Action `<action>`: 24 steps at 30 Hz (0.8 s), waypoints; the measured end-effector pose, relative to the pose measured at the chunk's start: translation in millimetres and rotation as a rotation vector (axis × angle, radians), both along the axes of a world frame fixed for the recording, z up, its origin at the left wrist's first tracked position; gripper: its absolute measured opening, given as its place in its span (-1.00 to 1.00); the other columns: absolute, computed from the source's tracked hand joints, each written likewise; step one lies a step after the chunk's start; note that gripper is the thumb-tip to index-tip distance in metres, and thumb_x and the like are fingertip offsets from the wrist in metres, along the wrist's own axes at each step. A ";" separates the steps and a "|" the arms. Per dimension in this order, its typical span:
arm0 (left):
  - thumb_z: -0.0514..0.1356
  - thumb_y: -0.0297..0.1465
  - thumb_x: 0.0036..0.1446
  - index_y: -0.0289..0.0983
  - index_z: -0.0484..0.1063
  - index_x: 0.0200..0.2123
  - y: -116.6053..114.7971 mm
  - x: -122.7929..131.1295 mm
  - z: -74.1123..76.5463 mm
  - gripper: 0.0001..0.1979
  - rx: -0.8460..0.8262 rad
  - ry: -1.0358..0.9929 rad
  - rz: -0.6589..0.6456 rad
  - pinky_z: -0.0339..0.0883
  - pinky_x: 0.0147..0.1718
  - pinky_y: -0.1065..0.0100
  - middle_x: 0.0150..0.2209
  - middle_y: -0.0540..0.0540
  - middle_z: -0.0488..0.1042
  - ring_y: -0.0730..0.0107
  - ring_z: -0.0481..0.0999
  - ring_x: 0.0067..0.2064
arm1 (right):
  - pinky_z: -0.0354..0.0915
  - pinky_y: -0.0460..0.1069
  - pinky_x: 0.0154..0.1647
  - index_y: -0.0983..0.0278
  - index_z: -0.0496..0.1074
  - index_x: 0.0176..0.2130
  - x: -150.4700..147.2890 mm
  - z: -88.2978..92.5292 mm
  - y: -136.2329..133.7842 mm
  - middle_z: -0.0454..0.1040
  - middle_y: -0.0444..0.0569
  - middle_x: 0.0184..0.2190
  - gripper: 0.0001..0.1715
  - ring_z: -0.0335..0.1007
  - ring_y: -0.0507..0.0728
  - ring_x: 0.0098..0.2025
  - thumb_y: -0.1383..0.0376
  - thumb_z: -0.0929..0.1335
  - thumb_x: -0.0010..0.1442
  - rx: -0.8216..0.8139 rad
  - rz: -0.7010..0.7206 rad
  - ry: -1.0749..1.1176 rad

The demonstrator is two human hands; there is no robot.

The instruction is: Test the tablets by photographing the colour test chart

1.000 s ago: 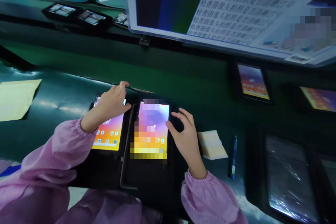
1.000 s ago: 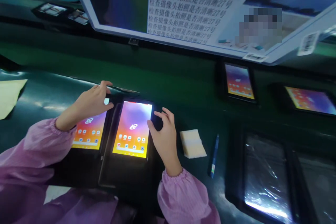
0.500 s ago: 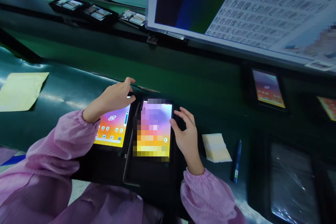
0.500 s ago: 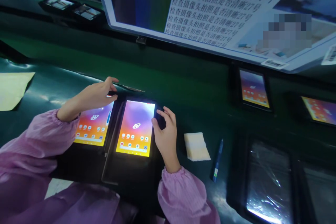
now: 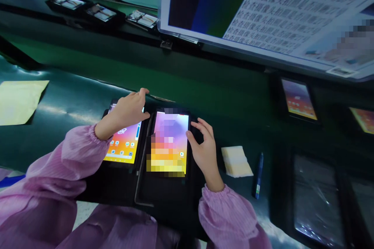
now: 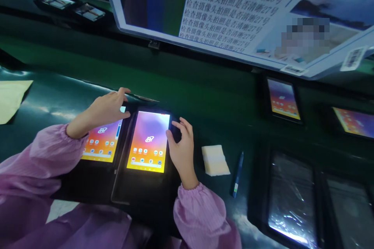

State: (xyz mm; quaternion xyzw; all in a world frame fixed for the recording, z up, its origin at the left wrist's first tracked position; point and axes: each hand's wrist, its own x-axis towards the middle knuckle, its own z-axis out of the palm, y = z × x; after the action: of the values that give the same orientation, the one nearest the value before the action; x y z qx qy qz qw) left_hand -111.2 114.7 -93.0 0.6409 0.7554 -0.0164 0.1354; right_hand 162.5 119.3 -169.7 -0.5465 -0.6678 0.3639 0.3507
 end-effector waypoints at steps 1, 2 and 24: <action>0.18 -0.32 0.16 -0.30 0.13 0.30 0.0 1.6 0.0 -0.35 0.002 0.009 0.004 0.48 -0.03 0.02 0.11 -0.29 0.57 -0.15 0.51 0.22 | 0.25 0.37 0.40 0.17 0.58 -0.02 -0.1 0.0 -0.2 0.42 0.15 0.26 -0.66 0.35 0.37 0.35 0.11 0.43 0.25 0.002 0.000 0.003; 0.18 -0.32 0.16 -0.31 0.13 0.29 0.2 2.9 -0.1 -0.35 0.005 0.018 0.007 0.49 -0.04 0.01 0.11 -0.29 0.57 -0.16 0.50 0.22 | 0.25 0.37 0.40 0.17 0.58 -0.03 -0.2 -0.1 -0.5 0.42 0.15 0.26 -0.67 0.35 0.37 0.35 0.11 0.43 0.25 0.004 -0.001 0.006; 0.16 -0.22 0.15 -0.30 0.23 0.23 3.1 -7.9 -2.2 -0.41 -0.031 0.053 -0.069 0.45 -0.05 0.07 0.04 -0.30 0.61 -0.17 0.52 0.19 | 0.26 0.37 0.40 0.14 0.59 -0.05 1.3 2.0 1.2 0.44 0.12 0.24 -0.70 0.36 0.35 0.33 0.14 0.44 0.23 -0.008 0.007 0.024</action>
State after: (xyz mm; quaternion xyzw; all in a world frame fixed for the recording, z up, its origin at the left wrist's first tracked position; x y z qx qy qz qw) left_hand -119.2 117.8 -95.1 0.6639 0.7357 -0.0496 0.1247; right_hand 163.8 120.4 -167.7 -0.5411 -0.6640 0.3743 0.3553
